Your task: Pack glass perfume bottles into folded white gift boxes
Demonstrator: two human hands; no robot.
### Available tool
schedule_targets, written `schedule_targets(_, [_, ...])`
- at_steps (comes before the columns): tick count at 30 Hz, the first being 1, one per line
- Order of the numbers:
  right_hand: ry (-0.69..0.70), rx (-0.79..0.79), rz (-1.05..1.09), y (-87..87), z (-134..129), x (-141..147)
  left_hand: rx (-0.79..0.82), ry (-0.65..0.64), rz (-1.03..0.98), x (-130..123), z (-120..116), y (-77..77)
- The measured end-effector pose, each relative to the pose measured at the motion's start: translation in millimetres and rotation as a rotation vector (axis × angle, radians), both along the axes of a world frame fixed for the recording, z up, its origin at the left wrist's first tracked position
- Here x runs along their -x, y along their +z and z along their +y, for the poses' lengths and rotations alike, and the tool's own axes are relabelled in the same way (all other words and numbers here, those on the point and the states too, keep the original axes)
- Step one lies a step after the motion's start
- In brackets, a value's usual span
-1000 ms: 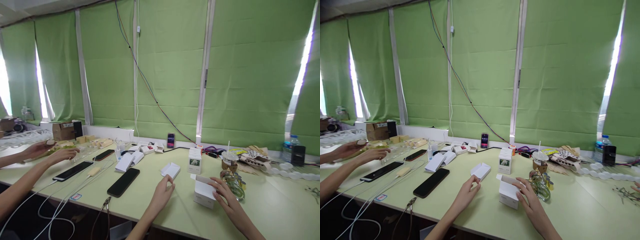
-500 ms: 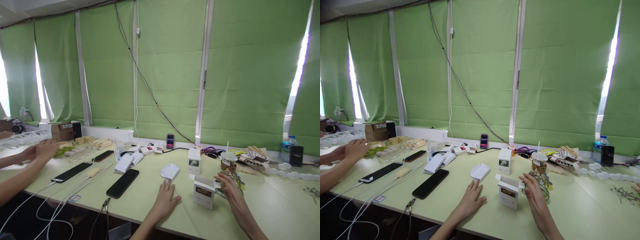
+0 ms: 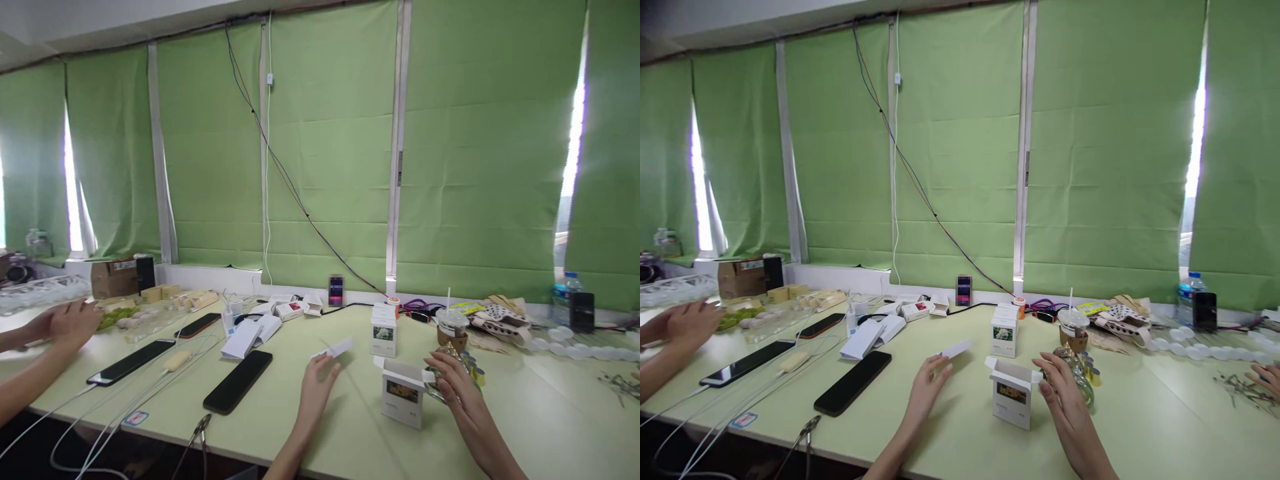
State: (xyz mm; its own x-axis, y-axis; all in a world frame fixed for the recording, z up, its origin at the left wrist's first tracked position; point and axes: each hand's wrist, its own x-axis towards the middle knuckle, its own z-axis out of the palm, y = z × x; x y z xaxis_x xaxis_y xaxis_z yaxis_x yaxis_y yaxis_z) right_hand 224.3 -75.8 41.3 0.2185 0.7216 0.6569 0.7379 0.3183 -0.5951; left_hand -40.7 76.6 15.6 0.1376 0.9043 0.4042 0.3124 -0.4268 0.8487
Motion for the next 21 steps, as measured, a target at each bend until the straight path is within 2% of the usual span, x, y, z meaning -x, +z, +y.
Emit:
schedule_targets(4, [-0.004,-0.013,-0.016,5.3,-5,8,-0.109,0.019,-0.274,11,-12,29.2])
schedule_targets(6, [0.012,-0.031,-0.004,6.7,-8,15,-0.151,-0.007,-0.336,18,-22,47.5])
schedule_targets(8, [0.038,-0.059,0.018,8.0,-11,24,-0.181,-0.101,-0.348,26,-33,65.1])
schedule_targets(11, [0.055,-0.137,0.021,11.1,-17,39,-0.188,-0.332,-0.332,36,-49,84.8])
schedule_targets(15, [0.071,-0.252,-0.026,16.7,-28,55,-0.139,-0.631,-0.295,38,-68,95.4])
schedule_targets(18, [0.097,-0.258,-0.064,19.5,-33,61,-0.181,-0.726,-0.255,33,-80,97.5])
schedule_targets(21, [0.136,-0.193,-0.133,20.2,-34,62,-0.266,-0.769,-0.159,29,-92,100.9])
